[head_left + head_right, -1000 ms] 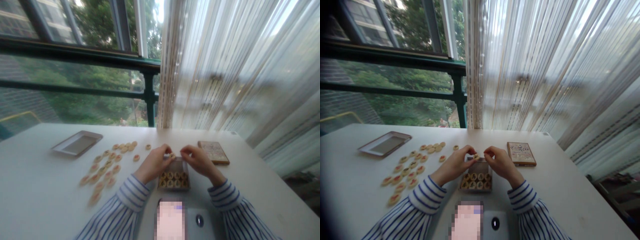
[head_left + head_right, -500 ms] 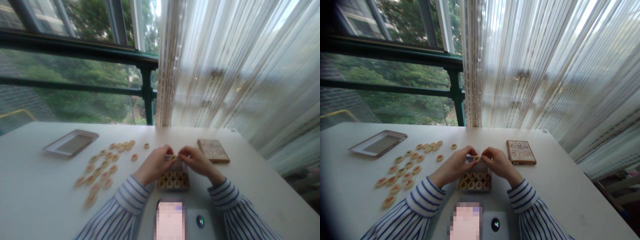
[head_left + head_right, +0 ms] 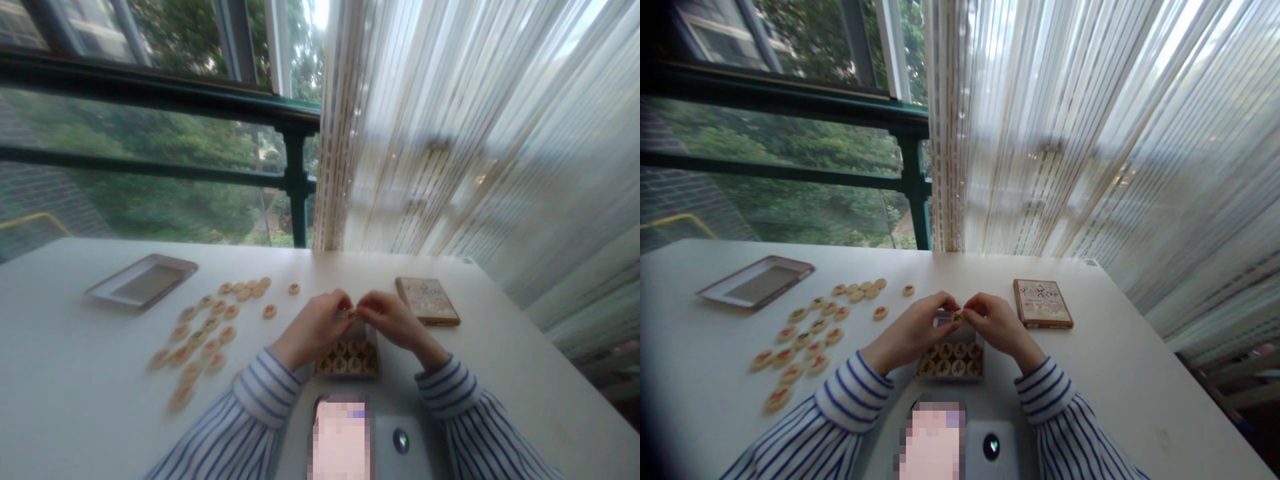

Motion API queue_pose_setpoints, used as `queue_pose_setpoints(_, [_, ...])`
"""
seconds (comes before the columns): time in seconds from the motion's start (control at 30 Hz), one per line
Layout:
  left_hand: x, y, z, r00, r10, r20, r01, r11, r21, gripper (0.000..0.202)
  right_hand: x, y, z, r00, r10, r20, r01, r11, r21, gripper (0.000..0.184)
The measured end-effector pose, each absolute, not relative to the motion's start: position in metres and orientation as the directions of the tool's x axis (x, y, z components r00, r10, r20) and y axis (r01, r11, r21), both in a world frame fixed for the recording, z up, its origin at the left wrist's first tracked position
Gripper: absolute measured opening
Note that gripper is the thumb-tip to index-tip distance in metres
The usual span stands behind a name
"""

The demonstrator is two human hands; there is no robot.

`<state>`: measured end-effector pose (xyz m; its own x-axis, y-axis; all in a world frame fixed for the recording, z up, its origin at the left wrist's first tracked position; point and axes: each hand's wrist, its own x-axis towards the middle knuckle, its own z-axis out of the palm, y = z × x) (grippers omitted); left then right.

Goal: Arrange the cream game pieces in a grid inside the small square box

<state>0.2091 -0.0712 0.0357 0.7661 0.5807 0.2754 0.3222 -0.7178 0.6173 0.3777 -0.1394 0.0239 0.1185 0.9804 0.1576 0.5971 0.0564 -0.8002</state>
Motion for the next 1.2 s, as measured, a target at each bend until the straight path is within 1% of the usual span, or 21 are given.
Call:
queue_pose_setpoints(0.13, [0.209,-0.072,0.036,0.765,0.575,0.290,0.309,-0.723,0.618,0.016,0.378,-0.139,0.023,0.117,0.982,0.146,0.568,0.054,-0.821,0.014])
queue_pose_setpoints(0.47, [0.209,-0.070,0.032,0.754,0.582,0.304,0.309,-0.723,0.618,0.017,0.379,-0.138,0.021,0.122,0.977,0.173,0.536,0.082,-0.840,0.015])
queue_pose_setpoints(0.57, [0.208,-0.069,0.031,0.753,0.595,0.281,0.299,-0.690,0.660,0.019,0.380,-0.138,0.023,0.121,0.977,0.174,0.536,0.084,-0.840,0.016])
queue_pose_setpoints(0.7, [0.208,-0.069,0.030,0.727,0.646,0.233,0.302,-0.606,0.736,0.027,0.379,-0.139,0.026,0.130,0.973,0.189,0.523,0.095,-0.847,0.017])
queue_pose_setpoints(0.8, [0.209,-0.070,0.028,0.732,0.652,0.197,0.281,-0.552,0.785,0.031,0.378,-0.139,0.027,0.144,0.967,0.208,0.506,0.108,-0.856,0.017])
queue_pose_setpoints(1.0, [0.213,-0.069,0.024,0.719,0.669,0.188,0.221,-0.477,0.851,0.031,0.375,-0.139,0.030,0.177,0.960,0.216,0.442,0.119,-0.889,0.018])
queue_pose_setpoints(1.2, [0.213,-0.066,0.027,0.719,0.670,0.186,0.153,-0.413,0.898,0.031,0.374,-0.140,0.031,0.172,0.961,0.215,0.417,0.127,-0.900,0.020])
